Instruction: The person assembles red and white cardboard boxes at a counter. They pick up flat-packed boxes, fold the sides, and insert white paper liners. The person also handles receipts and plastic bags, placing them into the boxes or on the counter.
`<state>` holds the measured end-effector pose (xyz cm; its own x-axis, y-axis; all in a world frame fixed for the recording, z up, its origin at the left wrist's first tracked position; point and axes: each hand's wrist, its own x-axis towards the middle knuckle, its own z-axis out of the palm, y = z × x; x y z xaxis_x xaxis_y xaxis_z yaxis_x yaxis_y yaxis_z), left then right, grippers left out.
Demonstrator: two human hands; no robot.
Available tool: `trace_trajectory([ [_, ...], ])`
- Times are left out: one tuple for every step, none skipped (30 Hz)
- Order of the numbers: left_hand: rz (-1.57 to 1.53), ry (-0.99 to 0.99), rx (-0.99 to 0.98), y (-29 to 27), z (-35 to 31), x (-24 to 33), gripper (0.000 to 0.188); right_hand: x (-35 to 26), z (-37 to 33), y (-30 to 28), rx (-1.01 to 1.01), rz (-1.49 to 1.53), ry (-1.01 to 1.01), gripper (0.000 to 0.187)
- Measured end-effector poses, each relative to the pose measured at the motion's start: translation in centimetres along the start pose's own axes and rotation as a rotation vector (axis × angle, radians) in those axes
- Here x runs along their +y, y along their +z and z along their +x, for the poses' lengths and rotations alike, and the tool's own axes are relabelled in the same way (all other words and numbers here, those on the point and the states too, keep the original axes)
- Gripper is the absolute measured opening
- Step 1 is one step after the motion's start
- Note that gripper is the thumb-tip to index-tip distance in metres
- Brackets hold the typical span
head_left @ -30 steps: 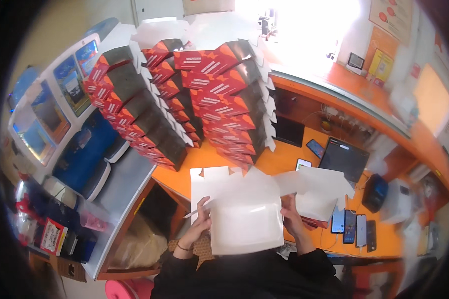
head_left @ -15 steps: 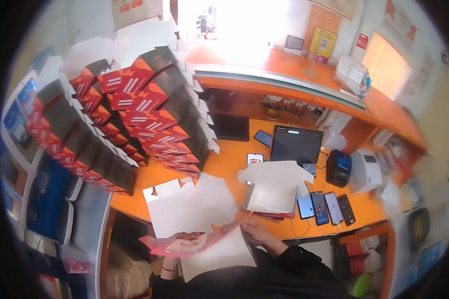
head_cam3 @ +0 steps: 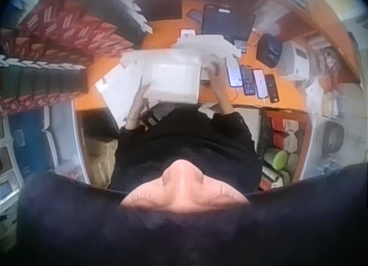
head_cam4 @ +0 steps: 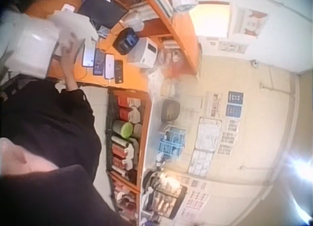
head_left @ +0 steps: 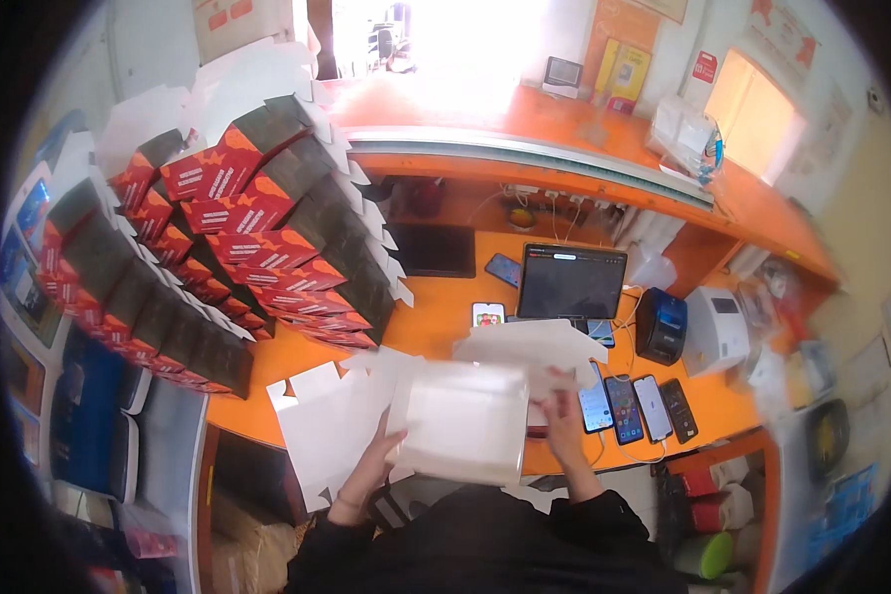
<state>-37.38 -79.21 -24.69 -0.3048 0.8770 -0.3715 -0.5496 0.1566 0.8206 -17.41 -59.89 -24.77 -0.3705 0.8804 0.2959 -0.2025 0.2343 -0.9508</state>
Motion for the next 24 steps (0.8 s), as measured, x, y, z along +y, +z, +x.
trace_trajectory([
  [0.012, 0.082, -0.058, 0.0, 2.1, 0.0, 0.066, -0.6, 0.7, -1.0, 0.053, -0.035, -0.003, 0.029],
  [0.028, 0.168, -0.127, 0.2, 4.3, -0.1, 0.066, -1.2, 1.2, -2.7, 0.115, -0.072, -0.014, 0.032],
  [0.042, 0.151, -0.127, 0.6, 6.3, 0.1, 0.065, -1.5, 1.4, -3.9, 0.152, -0.076, -0.013, 0.031],
  [0.057, 0.137, -0.127, 0.9, 8.2, 0.1, 0.063, -1.6, 1.4, -5.1, 0.189, -0.079, -0.015, 0.029],
  [0.073, 0.123, -0.124, 1.2, 9.8, -0.1, 0.062, -1.6, 1.4, -6.1, 0.226, -0.079, -0.016, 0.028],
  [0.119, 0.144, -0.121, 1.5, 11.1, -0.7, 0.062, -1.6, 1.2, -7.1, 0.244, -0.091, -0.027, 0.028],
  [0.169, 0.164, -0.125, 2.0, 12.6, -1.2, 0.062, -1.5, 1.0, -8.1, 0.272, -0.104, -0.041, 0.027],
  [0.215, 0.184, -0.119, 2.0, 13.8, -1.8, 0.063, -1.5, 0.9, -9.0, 0.291, -0.114, -0.05, 0.027],
  [0.321, 0.241, -0.128, 1.7, 15.2, -2.5, 0.063, -1.6, 1.0, -9.7, 0.32, -0.115, -0.061, 0.026],
  [0.428, 0.291, -0.139, 1.5, 16.2, -2.9, 0.064, -1.7, 0.9, -10.5, 0.354, -0.117, -0.065, 0.025],
  [0.532, 0.343, -0.145, 1.0, 16.6, -3.5, 0.065, -1.7, 0.8, -11.2, 0.383, -0.118, -0.069, 0.025],
  [0.617, 0.346, -0.11, 0.2, 16.6, -4.2, 0.068, -1.5, 0.8, -12.2, 0.383, -0.093, -0.043, 0.023],
  [0.709, 0.347, -0.082, 0.0, 16.2, -4.1, 0.072, -2.0, 0.8, -12.1, 0.419, -0.104, -0.076, 0.024],
  [0.802, 0.347, -0.049, -0.4, 15.4, -3.8, 0.075, -3.1, 0.9, -11.6, 0.451, -0.113, -0.106, 0.025],
  [0.893, 0.348, -0.012, -0.9, 14.3, -3.5, 0.078, -3.8, 0.8, -11.2, 0.478, -0.122, -0.137, 0.026],
  [0.983, 0.348, 0.035, -1.5, 12.9, -3.2, 0.082, -4.1, 0.6, -10.8, 0.429, -0.172, -0.162, 0.022],
  [1.076, 0.34, 0.09, -2.3, 11.4, -3.0, 0.085, -4.0, 0.3, -10.5, 0.374, -0.216, -0.182, 0.017],
  [1.347, 0.203, 0.062, -3.0, 9.6, -3.3, 0.091, -3.8, 0.0, -10.1, 0.316, -0.258, -0.202, 0.014],
  [1.612, 0.048, 0.032, -3.8, 7.6, -3.8, 0.097, -3.3, -0.3, -9.4, 0.256, -0.294, -0.223, 0.012],
  [1.866, -0.129, -0.007, -4.6, 5.7, -4.2, 0.103, -2.8, -0.8, -8.1, 0.137, -0.26, -0.145, 0.009],
  [1.854, -0.214, -0.006, -5.5, 4.2, -4.5, 0.106, -2.3, -1.5, -6.5, 0.021, -0.227, -0.073, 0.007],
  [1.838, -0.299, -0.006, -6.5, 2.7, -4.6, 0.11, -1.9, -2.1, -4.7, -0.096, -0.194, -0.003, 0.007],
  [1.821, -0.378, -0.008, -7.2, 1.6, -4.6, 0.113, -1.3, -2.4, -2.9, -0.278, -0.261, -0.023, 0.005],
  [1.86, -0.369, -0.005, -7.4, 0.6, -4.9, 0.112, -0.6, -2.7, -1.1, -0.465, -0.327, -0.046, 0.005],
])
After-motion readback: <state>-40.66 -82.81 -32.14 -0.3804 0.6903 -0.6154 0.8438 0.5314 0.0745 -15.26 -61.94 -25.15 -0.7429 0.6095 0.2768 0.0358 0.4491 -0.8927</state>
